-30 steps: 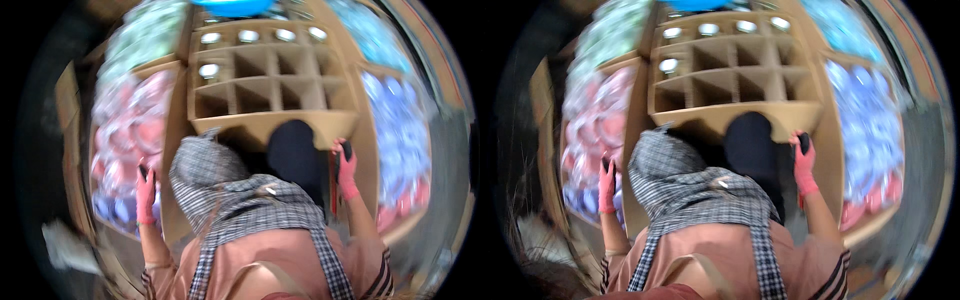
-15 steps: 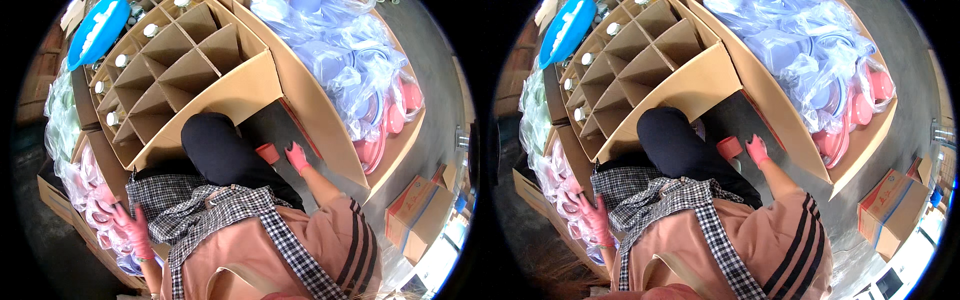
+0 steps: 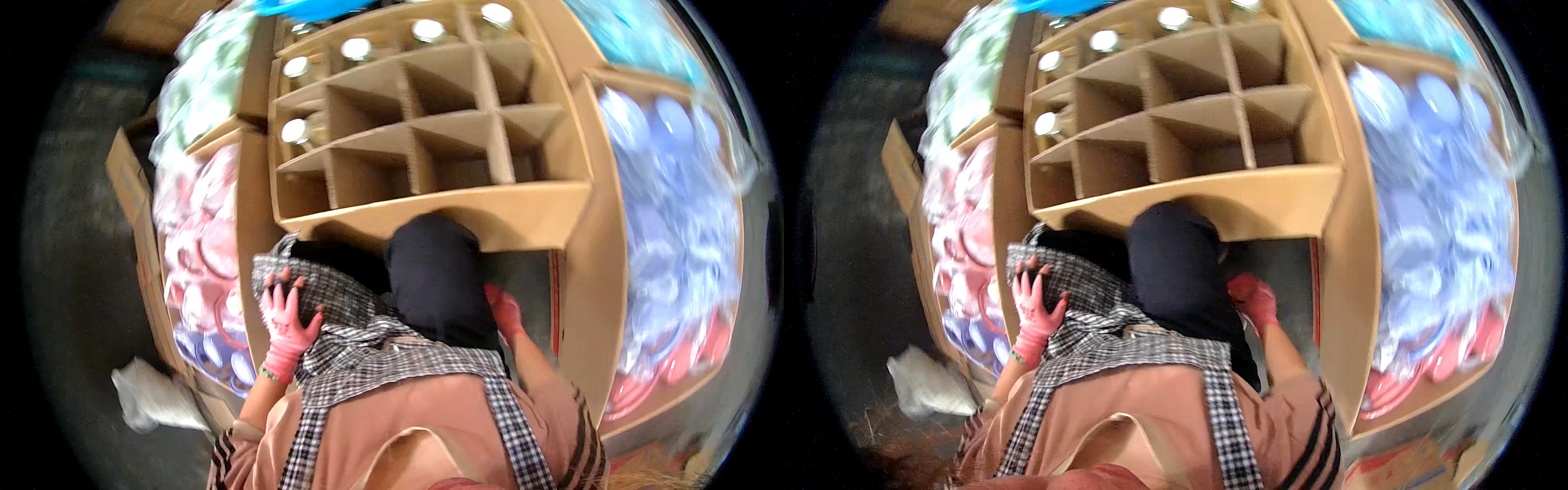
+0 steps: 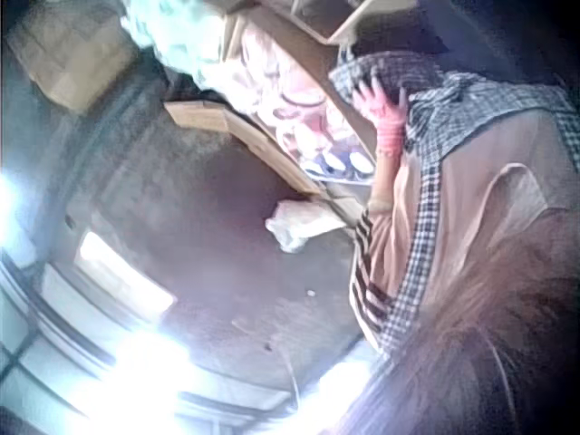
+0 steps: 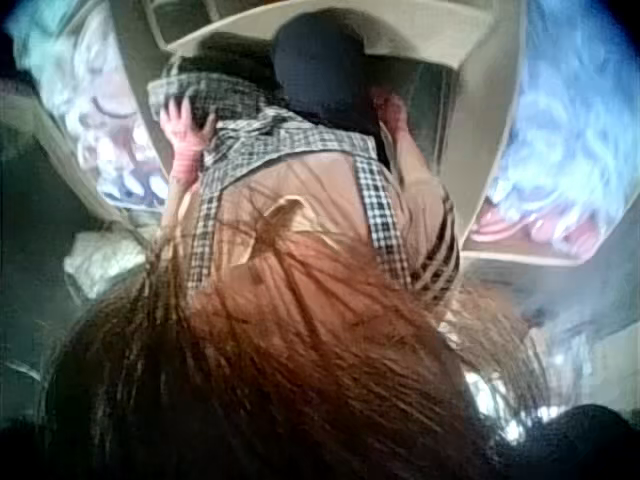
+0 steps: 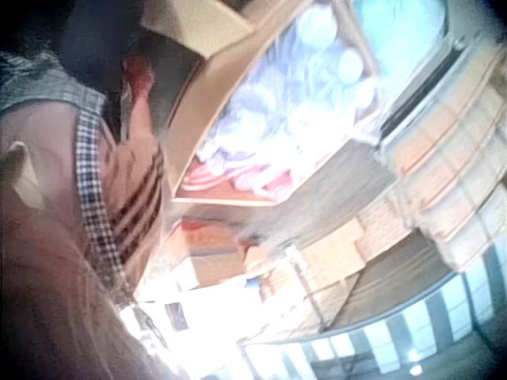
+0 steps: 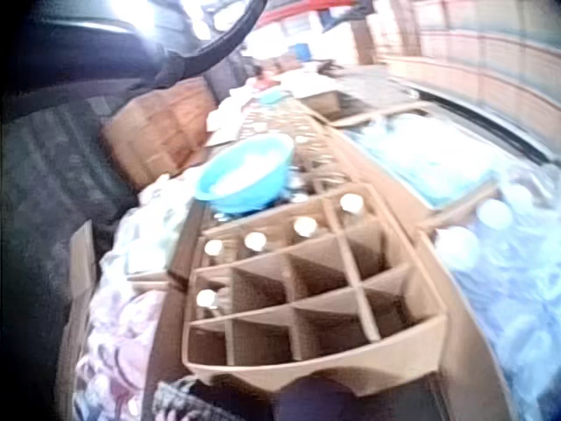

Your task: The person assembles and packs thermos flasks by inserting a metal liner into the plastic body, screwing on the lid, and placing the unit into a plastic bag. They repeat this process for multiple pink and purple thermoses, then place the packaged items into a cardboard box.

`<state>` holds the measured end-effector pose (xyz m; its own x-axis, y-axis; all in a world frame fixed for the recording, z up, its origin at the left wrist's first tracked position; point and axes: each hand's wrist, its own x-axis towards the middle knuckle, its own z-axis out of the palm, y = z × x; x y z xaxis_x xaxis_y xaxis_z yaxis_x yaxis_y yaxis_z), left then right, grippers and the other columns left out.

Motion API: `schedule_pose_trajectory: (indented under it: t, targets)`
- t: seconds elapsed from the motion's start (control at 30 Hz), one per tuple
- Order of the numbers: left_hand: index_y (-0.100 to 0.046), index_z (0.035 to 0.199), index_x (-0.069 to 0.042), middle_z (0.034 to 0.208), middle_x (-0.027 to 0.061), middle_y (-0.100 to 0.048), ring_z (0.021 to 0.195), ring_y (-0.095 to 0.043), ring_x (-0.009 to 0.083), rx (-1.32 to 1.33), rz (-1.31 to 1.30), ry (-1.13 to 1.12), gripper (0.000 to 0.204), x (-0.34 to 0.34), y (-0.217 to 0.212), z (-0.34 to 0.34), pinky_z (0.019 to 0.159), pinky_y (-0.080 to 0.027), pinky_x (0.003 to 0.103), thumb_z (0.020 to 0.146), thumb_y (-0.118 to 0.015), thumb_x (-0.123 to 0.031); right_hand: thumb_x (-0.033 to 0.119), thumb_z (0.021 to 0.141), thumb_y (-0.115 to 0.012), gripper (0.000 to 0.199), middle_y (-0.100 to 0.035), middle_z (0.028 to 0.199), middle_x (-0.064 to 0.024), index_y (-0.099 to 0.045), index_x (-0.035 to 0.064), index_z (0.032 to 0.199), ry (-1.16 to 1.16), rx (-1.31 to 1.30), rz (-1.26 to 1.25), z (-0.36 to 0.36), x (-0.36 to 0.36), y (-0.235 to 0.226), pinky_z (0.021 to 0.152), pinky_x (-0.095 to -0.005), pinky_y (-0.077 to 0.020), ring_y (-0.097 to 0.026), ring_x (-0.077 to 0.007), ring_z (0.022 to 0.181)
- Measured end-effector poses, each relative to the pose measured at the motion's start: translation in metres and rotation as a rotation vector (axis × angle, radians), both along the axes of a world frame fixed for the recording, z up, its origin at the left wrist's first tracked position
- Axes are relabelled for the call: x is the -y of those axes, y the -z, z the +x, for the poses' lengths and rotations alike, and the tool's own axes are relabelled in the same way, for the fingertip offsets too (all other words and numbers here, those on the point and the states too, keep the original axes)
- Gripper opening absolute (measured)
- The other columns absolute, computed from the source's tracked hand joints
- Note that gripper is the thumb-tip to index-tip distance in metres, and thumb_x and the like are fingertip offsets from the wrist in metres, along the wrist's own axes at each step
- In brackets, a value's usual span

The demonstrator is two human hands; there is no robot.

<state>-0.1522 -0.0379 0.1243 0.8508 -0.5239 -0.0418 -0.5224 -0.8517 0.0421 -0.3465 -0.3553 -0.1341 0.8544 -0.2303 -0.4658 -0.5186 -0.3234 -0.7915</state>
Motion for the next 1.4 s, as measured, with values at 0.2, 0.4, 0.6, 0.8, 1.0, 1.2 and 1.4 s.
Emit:
schedule_pose_trajectory:
  t: [0.2,0.4,0.6,0.8,1.0,1.2,1.4]
  targets:
    - [-0.046,0.108,0.002,0.111,0.0175,-0.050,0.108,-0.043,0.0340,-0.081,-0.439,0.042,0.046,0.000,-0.013,-0.001,0.093,-0.031,0.041,0.068,-0.062,-0.013,0.021,0.065,-0.070,0.080,-0.028,0.131,-0.0228,-0.027,-0.0089,0.125,0.440,-0.065,-0.272,-0.006,0.039,-0.118,0.103,-0.0352,-0.0171,-0.027,-0.0283,0.123]
    - [-0.023,0.130,0.000,0.128,0.0100,-0.035,0.115,-0.036,0.0181,-1.398,-1.576,0.009,0.082,0.036,-0.036,0.004,0.097,-0.025,0.032,0.072,-0.065,-0.040,0.009,0.063,-0.067,0.077,-0.032,0.129,-0.0156,-0.026,0.0020,0.129,0.093,0.604,-0.083,0.088,0.008,-0.264,0.099,-0.0370,-0.0248,-0.035,-0.0257,0.117]
    - [-0.022,0.131,0.000,0.130,0.0096,-0.034,0.119,-0.031,0.0169,-1.430,-1.794,-0.033,0.090,-0.022,-0.039,-0.007,0.099,-0.024,0.031,0.066,-0.069,-0.042,0.011,0.069,-0.066,0.071,-0.038,0.123,-0.0123,-0.027,0.0013,0.128,-0.153,0.233,0.541,0.138,-0.097,-0.282,0.093,-0.0320,-0.0313,-0.040,-0.0209,0.111]
    - [-0.030,0.127,0.003,0.123,0.0100,-0.042,0.112,-0.041,0.0171,-1.507,-2.196,-0.307,0.082,-0.109,-0.025,-0.057,0.095,-0.031,0.030,0.066,-0.069,-0.036,0.021,0.077,-0.062,0.049,-0.053,0.103,-0.0115,-0.042,-0.0034,0.114,-0.542,0.021,0.391,0.160,-0.190,-0.299,0.085,-0.0299,-0.0380,-0.049,-0.0185,0.098]
    - [-0.036,0.122,0.002,0.108,0.0085,-0.051,0.103,-0.045,0.0140,-0.814,-1.885,-0.702,0.073,-0.176,-0.059,-0.055,0.088,-0.038,0.031,0.064,-0.070,-0.027,0.021,0.076,-0.061,0.064,-0.045,0.111,-0.0136,-0.028,0.0009,0.127,-0.970,0.200,0.273,0.178,-0.221,-0.322,0.082,-0.0316,-0.0391,-0.048,-0.0222,0.090]
    - [-0.040,0.120,-0.009,0.118,0.0251,-0.035,0.106,-0.039,0.0398,0.155,-0.362,-0.655,0.078,-0.231,-0.051,0.001,0.089,-0.035,0.040,0.056,-0.072,-0.039,0.012,0.072,-0.061,0.064,-0.043,0.114,-0.0192,-0.029,-0.0022,0.126,-0.676,0.415,-0.163,0.184,-0.183,-0.302,0.087,-0.0350,-0.0371,-0.046,-0.0304,0.100]
    - [-0.034,0.128,-0.016,0.136,0.0259,-0.009,0.118,-0.024,0.0472,-0.203,-0.074,-0.479,0.069,-0.220,0.018,0.011,0.096,-0.023,0.049,0.072,-0.052,-0.053,0.015,0.075,-0.060,0.058,-0.042,0.118,-0.0203,-0.033,-0.0034,0.122,-0.587,0.531,-0.438,0.166,-0.124,-0.277,0.091,-0.0384,-0.0328,-0.042,-0.0352,0.106]
